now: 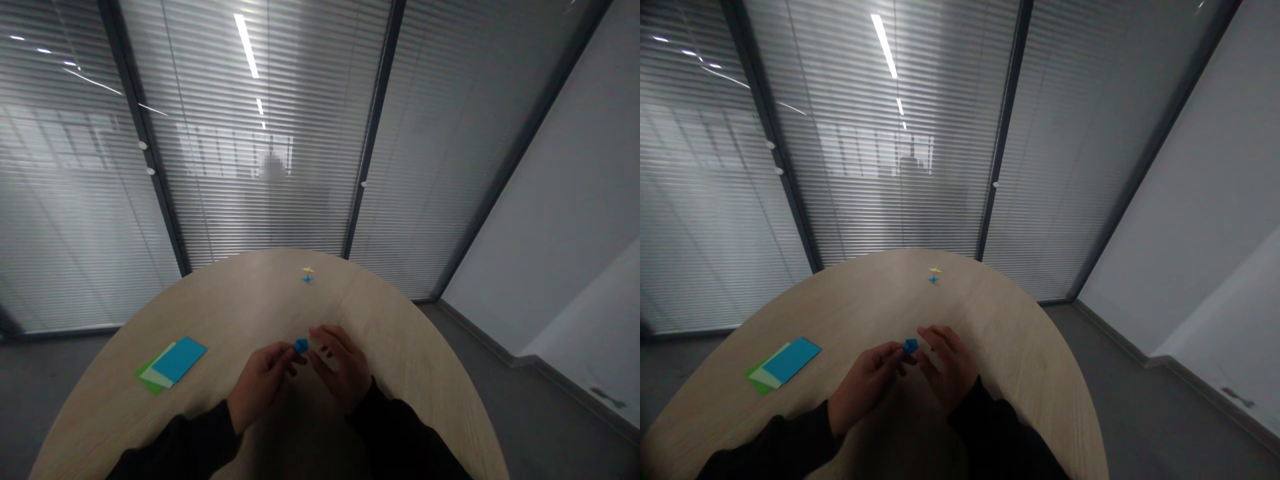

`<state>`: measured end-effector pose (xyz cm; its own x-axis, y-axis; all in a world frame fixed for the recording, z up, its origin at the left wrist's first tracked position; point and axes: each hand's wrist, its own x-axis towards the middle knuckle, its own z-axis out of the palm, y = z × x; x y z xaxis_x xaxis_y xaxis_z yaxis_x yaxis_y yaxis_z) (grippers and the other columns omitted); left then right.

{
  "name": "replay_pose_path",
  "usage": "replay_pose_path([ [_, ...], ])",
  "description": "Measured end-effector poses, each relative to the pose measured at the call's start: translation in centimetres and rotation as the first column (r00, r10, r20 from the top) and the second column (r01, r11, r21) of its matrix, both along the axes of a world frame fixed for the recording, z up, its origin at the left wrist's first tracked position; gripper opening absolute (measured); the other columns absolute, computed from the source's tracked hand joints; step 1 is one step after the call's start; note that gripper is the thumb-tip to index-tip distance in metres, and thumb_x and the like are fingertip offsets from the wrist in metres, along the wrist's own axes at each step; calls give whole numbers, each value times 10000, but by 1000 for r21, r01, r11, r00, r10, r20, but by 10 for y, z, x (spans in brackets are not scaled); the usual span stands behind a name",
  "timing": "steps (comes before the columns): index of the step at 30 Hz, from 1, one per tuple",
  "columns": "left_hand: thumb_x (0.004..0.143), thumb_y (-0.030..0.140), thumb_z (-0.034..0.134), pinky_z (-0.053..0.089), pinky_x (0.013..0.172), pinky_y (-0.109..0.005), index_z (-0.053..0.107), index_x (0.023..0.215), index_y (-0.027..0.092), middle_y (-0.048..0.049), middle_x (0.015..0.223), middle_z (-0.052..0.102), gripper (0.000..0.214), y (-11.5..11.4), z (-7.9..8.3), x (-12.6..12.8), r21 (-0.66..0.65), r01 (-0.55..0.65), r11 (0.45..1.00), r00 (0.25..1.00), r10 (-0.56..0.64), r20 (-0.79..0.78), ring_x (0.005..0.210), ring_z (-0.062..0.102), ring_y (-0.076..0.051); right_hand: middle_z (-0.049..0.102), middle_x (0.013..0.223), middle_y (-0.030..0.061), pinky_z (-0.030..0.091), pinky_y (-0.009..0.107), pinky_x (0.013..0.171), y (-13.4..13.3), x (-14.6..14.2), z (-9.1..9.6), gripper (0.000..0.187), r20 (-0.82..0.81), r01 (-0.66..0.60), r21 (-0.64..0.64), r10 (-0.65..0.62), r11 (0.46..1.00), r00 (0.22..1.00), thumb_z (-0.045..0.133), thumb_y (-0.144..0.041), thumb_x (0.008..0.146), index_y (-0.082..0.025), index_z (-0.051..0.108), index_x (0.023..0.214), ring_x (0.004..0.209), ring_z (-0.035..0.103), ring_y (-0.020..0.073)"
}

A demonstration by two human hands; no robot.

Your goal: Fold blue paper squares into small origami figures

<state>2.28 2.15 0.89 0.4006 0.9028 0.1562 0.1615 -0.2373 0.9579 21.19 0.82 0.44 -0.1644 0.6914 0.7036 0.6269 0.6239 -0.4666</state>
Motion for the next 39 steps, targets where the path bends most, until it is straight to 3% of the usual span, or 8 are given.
replay_pose_path([
  [3, 928, 436, 491, 508, 737, -315, 714, 951, 161, -77, 872, 741, 355, 1, -2, 0, -16, 19, 1000, 999, -19, 30, 760, 646, -202, 653, 1064, 88, 541, 349, 757, 1, 0, -3, 160, 70, 21, 44, -24, 999, 997, 575, -258, 907, -248, 694, 1015, 837, 635, 198],
  [8, 923, 417, 510, 508, 763, -327, 717, 982, 152, -80, 885, 745, 342, -1, 3, 1, -41, 29, 999, 998, -27, 55, 782, 654, -209, 628, 1025, 84, 518, 263, 611, 1, -5, -3, 54, 24, -12, -44, 13, 999, 1000, 616, -188, 818, -207, 657, 847, 796, 625, 176],
  [12, 931, 410, 508, 507, 810, -342, 713, 1021, 151, -87, 941, 754, 342, -1, 6, 1, -62, 48, 997, 994, -42, 98, 847, 672, -223, 615, 1064, 96, 532, 283, 644, 1, -8, -4, 111, 57, -21, -69, 25, 997, 998, 643, -200, 783, -205, 650, 893, 817, 630, 189],
  [16, 935, 411, 514, 498, 852, -351, 713, 1051, 157, -89, 981, 755, 343, 1, 2, 1, -86, 51, 995, 994, -42, 105, 879, 676, -227, 634, 1130, 103, 526, 346, 753, 3, -7, -6, 75, 227, 42, 60, -55, 997, 972, 617, -233, 870, -214, 683, 902, 856, 633, 212],
  [20, 934, 396, 523, 468, 936, -364, 704, 1088, 164, -91, 1033, 745, 332, 6, -8, -1, -98, 104, 990, 981, -86, 172, 947, 666, -230, 685, 1125, 62, 491, 314, 695, 2, -6, -1, 117, 390, 88, 220, -171, 971, 905, 596, -207, 919, -245, 705, 936, 877, 623, 216],
  [26, 924, 389, 539, 470, 919, -366, 714, 1067, 157, -93, 986, 746, 323, 8, -13, -1, -99, 133, 986, 978, -115, 175, 928, 662, -234, 727, 988, 39, 465, 310, 645, -1, -7, 7, 149, 401, 34, 398, -207, 917, 892, 569, -198, 942, -214, 695, 865, 802, 615, 193],
  [33, 921, 391, 536, 488, 842, -344, 716, 1032, 152, -90, 945, 740, 319, 4, 0, -2, -80, 131, 988, 986, -121, 119, 872, 655, -225, 665, 980, 62, 520, 343, 733, 0, -4, 3, 171, 158, 22, 206, -56, 978, 986, 584, -249, 927, -222, 675, 785, 847, 608, 202],
  [39, 911, 371, 527, 494, 761, -329, 709, 989, 137, -87, 891, 733, 306, -1, 3, 1, -65, 99, 993, 994, -95, 53, 794, 646, -210, 582, 943, 53, 543, 245, 554, -1, -8, 1, 92, -232, -110, -66, 92, 992, 968, 656, -285, 854, -216, 678, 797, 770, 627, 161],
])
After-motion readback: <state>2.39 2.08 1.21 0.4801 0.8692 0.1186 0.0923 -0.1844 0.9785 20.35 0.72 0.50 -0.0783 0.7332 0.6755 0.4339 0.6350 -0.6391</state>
